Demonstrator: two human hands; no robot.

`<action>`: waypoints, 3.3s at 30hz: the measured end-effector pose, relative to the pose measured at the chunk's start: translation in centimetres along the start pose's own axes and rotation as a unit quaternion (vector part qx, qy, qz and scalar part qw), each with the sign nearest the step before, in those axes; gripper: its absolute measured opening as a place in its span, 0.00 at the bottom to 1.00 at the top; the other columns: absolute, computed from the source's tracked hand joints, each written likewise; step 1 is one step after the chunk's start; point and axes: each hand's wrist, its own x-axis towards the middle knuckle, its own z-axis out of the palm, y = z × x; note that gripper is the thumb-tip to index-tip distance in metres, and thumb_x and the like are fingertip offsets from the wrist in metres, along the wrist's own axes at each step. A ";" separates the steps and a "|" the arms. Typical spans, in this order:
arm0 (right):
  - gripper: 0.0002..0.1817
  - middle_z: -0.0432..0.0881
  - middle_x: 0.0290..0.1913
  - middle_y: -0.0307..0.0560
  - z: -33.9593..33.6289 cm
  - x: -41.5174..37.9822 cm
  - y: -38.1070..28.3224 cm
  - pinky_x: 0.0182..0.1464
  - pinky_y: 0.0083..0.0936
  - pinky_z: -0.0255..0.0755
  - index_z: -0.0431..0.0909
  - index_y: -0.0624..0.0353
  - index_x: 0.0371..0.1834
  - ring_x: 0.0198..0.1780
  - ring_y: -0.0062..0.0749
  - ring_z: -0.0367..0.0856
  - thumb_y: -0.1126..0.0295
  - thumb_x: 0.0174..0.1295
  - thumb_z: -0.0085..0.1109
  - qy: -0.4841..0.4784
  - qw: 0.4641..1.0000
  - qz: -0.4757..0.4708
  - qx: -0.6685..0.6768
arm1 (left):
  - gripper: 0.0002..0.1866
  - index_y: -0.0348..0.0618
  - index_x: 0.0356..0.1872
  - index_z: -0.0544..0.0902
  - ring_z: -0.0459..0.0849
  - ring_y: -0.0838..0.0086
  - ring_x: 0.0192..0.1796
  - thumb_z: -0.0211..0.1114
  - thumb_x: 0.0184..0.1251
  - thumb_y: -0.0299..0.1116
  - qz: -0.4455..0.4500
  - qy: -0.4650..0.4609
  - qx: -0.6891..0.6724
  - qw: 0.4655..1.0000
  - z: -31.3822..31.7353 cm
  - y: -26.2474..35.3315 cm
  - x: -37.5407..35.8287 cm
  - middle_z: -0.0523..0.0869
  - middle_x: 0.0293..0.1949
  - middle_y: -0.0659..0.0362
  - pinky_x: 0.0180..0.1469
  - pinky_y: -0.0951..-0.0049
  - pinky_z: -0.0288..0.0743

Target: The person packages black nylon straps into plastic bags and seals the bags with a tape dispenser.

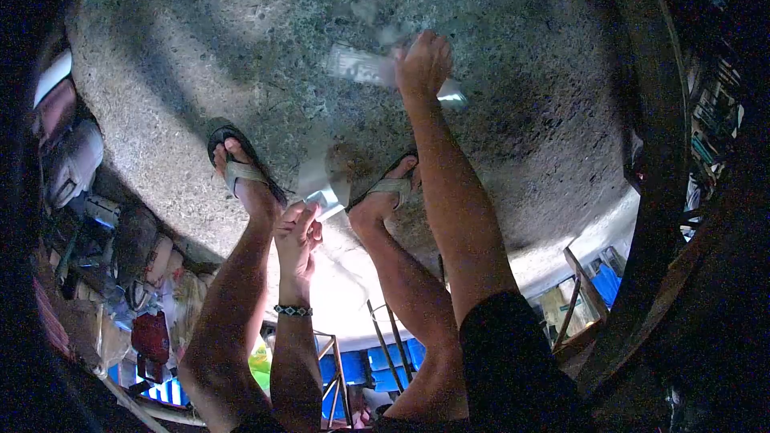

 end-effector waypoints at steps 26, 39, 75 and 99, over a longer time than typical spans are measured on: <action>0.31 0.76 0.56 0.56 -1.3 -4.9 0.3 0.61 0.50 0.68 0.76 0.58 0.53 0.61 0.51 0.74 0.57 0.51 0.80 -0.072 0.996 -0.054 0.019 | 0.07 0.40 0.40 0.88 0.73 0.86 0.21 0.72 0.71 0.33 0.000 -0.041 -0.005 0.999 0.3 0.3 0.2 0.80 0.21 0.67 0.21 0.84 0.60; 0.25 0.77 0.53 0.53 -1.3 -3.9 0.7 0.60 0.51 0.64 0.80 0.59 0.46 0.58 0.52 0.73 0.58 0.51 0.78 -0.121 0.976 -0.169 -0.060 | 0.07 0.41 0.41 0.88 0.72 0.87 0.21 0.71 0.71 0.34 -0.009 -0.047 -0.015 0.999 0.4 0.0 0.1 0.79 0.21 0.68 0.22 0.84 0.59; 0.24 0.85 0.54 0.43 -60.2 -30.5 -21.1 0.60 0.27 0.73 0.76 0.66 0.63 0.57 0.26 0.80 0.78 0.63 0.68 -0.361 0.673 0.057 0.644 | 0.06 0.35 0.41 0.89 0.77 0.86 0.27 0.69 0.68 0.26 0.348 -0.159 0.218 0.898 -4.1 27.4 -41.2 0.83 0.26 0.68 0.29 0.82 0.69; 0.20 0.87 0.46 0.39 -79.6 -40.3 -21.2 0.50 0.21 0.76 0.80 0.65 0.58 0.45 0.20 0.83 0.70 0.64 0.71 -0.205 0.567 0.004 0.798 | 0.16 0.44 0.51 0.83 0.73 0.84 0.29 0.64 0.73 0.44 0.059 -0.508 0.267 0.817 -0.7 40.5 -60.2 0.76 0.30 0.69 0.31 0.78 0.66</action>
